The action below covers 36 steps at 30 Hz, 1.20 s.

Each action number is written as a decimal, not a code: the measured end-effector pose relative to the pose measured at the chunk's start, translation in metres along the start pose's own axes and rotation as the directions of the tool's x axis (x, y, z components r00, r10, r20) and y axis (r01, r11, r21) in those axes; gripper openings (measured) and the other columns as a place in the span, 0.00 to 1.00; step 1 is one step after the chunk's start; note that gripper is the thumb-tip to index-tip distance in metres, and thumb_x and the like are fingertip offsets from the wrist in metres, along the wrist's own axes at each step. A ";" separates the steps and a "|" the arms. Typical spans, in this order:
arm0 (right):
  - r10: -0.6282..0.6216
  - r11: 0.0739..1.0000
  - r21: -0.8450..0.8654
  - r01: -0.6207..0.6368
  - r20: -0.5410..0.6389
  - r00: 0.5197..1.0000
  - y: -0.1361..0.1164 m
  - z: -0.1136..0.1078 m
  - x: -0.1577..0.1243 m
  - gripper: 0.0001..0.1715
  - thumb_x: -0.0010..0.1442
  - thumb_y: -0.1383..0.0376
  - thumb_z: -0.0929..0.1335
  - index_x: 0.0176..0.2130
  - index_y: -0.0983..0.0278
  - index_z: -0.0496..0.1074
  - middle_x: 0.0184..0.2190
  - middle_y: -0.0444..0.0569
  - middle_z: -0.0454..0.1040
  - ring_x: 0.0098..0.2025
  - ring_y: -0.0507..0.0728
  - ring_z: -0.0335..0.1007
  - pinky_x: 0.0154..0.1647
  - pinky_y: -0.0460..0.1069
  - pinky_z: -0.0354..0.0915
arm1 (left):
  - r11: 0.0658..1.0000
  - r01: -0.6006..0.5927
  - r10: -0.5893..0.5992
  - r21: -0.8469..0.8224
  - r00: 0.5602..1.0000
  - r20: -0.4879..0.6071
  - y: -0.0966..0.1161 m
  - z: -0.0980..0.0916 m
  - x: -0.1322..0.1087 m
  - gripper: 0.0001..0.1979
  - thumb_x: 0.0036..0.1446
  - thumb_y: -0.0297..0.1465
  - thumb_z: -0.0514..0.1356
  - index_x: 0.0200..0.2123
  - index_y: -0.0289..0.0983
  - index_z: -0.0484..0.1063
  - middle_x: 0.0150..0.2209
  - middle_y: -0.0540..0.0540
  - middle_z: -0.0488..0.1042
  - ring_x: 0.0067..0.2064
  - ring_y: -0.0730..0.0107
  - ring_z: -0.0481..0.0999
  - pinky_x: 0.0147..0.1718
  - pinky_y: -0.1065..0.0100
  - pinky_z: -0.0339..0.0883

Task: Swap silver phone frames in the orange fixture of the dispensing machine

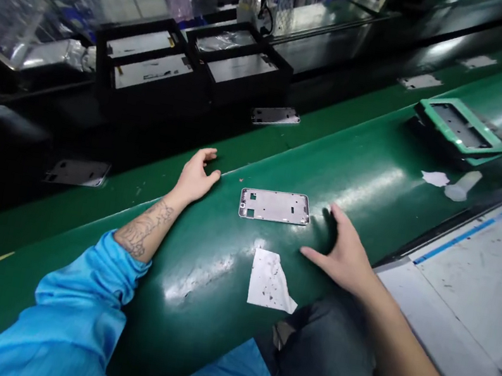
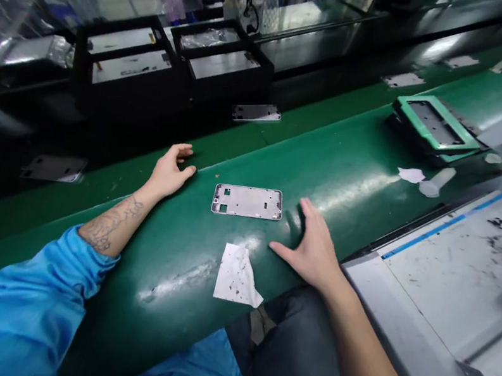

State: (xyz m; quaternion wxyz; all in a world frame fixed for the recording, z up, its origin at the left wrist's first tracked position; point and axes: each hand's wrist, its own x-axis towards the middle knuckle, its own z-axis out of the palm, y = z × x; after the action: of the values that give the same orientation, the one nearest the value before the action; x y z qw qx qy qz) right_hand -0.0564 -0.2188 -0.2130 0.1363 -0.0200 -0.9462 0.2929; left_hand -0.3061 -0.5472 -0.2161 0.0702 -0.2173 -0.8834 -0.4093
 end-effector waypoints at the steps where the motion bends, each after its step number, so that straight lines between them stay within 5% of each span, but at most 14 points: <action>1: -0.018 1.000 -0.007 0.018 0.028 0.999 0.002 0.006 0.021 0.67 0.51 0.48 0.80 0.74 0.63 0.46 0.73 0.65 0.54 0.73 0.77 0.53 0.72 0.74 0.55 | 0.999 -0.007 0.008 0.035 1.000 -0.013 -0.002 0.003 0.011 0.29 0.55 0.32 0.65 0.61 0.38 0.66 0.57 0.39 0.75 0.60 0.55 0.74 0.63 0.52 0.68; 5: -0.136 0.990 0.051 0.132 0.081 0.987 0.003 0.026 0.073 0.66 0.49 0.54 0.80 0.74 0.60 0.48 0.66 0.58 0.68 0.69 0.72 0.62 0.74 0.74 0.50 | 0.983 -0.072 0.062 0.167 0.996 0.065 -0.001 0.020 0.059 0.35 0.57 0.36 0.67 0.66 0.35 0.62 0.64 0.36 0.68 0.66 0.50 0.68 0.67 0.50 0.63; 12: -0.132 0.977 0.166 0.130 0.002 0.991 0.002 0.031 0.079 0.62 0.45 0.58 0.80 0.71 0.58 0.54 0.56 0.53 0.73 0.62 0.71 0.66 0.71 0.71 0.56 | 0.947 -0.159 0.091 0.279 0.966 0.240 0.032 0.084 0.183 0.47 0.58 0.40 0.69 0.73 0.32 0.50 0.75 0.31 0.48 0.76 0.46 0.48 0.73 0.54 0.48; 16: -0.069 0.986 0.152 0.075 -0.043 0.997 0.002 0.032 0.079 0.62 0.46 0.59 0.80 0.70 0.56 0.52 0.56 0.54 0.72 0.59 0.69 0.69 0.64 0.67 0.66 | 0.929 -0.162 0.041 0.331 0.938 0.345 0.052 0.105 0.235 0.50 0.56 0.43 0.71 0.74 0.34 0.50 0.68 0.29 0.64 0.68 0.40 0.66 0.65 0.50 0.63; 19: -0.008 0.991 0.134 0.019 -0.082 0.997 0.003 0.032 0.080 0.61 0.46 0.58 0.80 0.70 0.54 0.52 0.56 0.53 0.72 0.58 0.69 0.70 0.62 0.66 0.68 | 0.905 -0.164 0.030 0.392 0.945 0.326 0.060 0.087 0.239 0.53 0.49 0.43 0.74 0.72 0.35 0.54 0.59 0.30 0.74 0.61 0.38 0.74 0.60 0.50 0.67; 21: 0.014 0.993 0.116 -0.002 -0.103 0.995 0.005 0.032 0.083 0.59 0.48 0.57 0.79 0.70 0.55 0.53 0.56 0.53 0.73 0.58 0.70 0.70 0.63 0.66 0.67 | 0.888 -0.114 0.001 0.445 0.969 0.246 0.056 0.054 0.216 0.53 0.47 0.42 0.74 0.71 0.33 0.55 0.56 0.28 0.76 0.59 0.35 0.75 0.58 0.49 0.69; 23: 0.025 0.996 0.092 -0.013 -0.131 0.991 0.011 0.032 0.095 0.56 0.51 0.56 0.77 0.70 0.57 0.53 0.55 0.55 0.73 0.59 0.70 0.69 0.65 0.67 0.64 | 0.879 -0.022 -0.044 0.476 0.991 0.127 0.042 0.009 0.167 0.51 0.48 0.44 0.71 0.70 0.33 0.55 0.53 0.30 0.77 0.56 0.36 0.77 0.54 0.49 0.72; 25: 0.036 0.997 0.072 -0.024 -0.170 0.985 0.018 0.032 0.121 0.55 0.53 0.55 0.75 0.71 0.62 0.52 0.55 0.59 0.73 0.59 0.73 0.68 0.66 0.70 0.60 | 0.896 0.056 -0.073 0.442 0.997 0.022 0.023 -0.039 0.090 0.48 0.49 0.46 0.69 0.69 0.37 0.56 0.52 0.35 0.78 0.52 0.41 0.80 0.52 0.51 0.74; 28: 0.061 0.998 0.026 -0.056 -0.212 0.975 0.025 0.037 0.180 0.59 0.52 0.51 0.75 0.71 0.68 0.51 0.54 0.63 0.74 0.60 0.76 0.66 0.67 0.74 0.55 | 0.967 0.061 -0.072 0.248 0.997 0.038 -0.004 -0.089 -0.048 0.46 0.49 0.44 0.69 0.67 0.45 0.53 0.55 0.44 0.77 0.57 0.49 0.78 0.58 0.51 0.72; 30: 0.079 0.994 -0.053 -0.092 -0.210 0.974 0.024 0.041 0.222 0.59 0.53 0.50 0.74 0.71 0.71 0.51 0.55 0.65 0.74 0.62 0.76 0.64 0.68 0.75 0.50 | 0.981 0.087 -0.094 0.171 0.995 0.029 -0.012 -0.099 -0.124 0.43 0.48 0.41 0.69 0.65 0.46 0.54 0.55 0.44 0.77 0.59 0.51 0.77 0.60 0.50 0.72; 32: 0.064 0.983 -0.153 -0.100 -0.221 0.973 0.020 0.046 0.251 0.57 0.56 0.50 0.73 0.71 0.73 0.51 0.60 0.69 0.71 0.66 0.77 0.60 0.69 0.77 0.46 | 0.984 0.095 -0.103 0.154 0.994 0.044 -0.012 -0.097 -0.168 0.43 0.48 0.39 0.69 0.64 0.46 0.55 0.57 0.43 0.76 0.59 0.51 0.76 0.61 0.48 0.71; 36: -0.096 0.990 -0.126 0.055 -0.346 0.933 -0.001 0.065 0.248 0.46 0.60 0.51 0.69 0.68 0.72 0.58 0.67 0.71 0.62 0.71 0.75 0.54 0.71 0.76 0.44 | 0.983 -0.014 -0.012 0.181 0.990 0.142 -0.003 -0.085 -0.163 0.44 0.44 0.37 0.74 0.63 0.44 0.61 0.58 0.40 0.74 0.60 0.46 0.73 0.63 0.46 0.66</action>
State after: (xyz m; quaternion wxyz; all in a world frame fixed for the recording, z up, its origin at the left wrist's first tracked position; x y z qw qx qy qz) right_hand -0.3128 -0.2264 -0.2025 0.3127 -0.0432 -0.9219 0.2245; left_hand -0.1655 -0.6661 -0.2118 0.0264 -0.2390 -0.9197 -0.3103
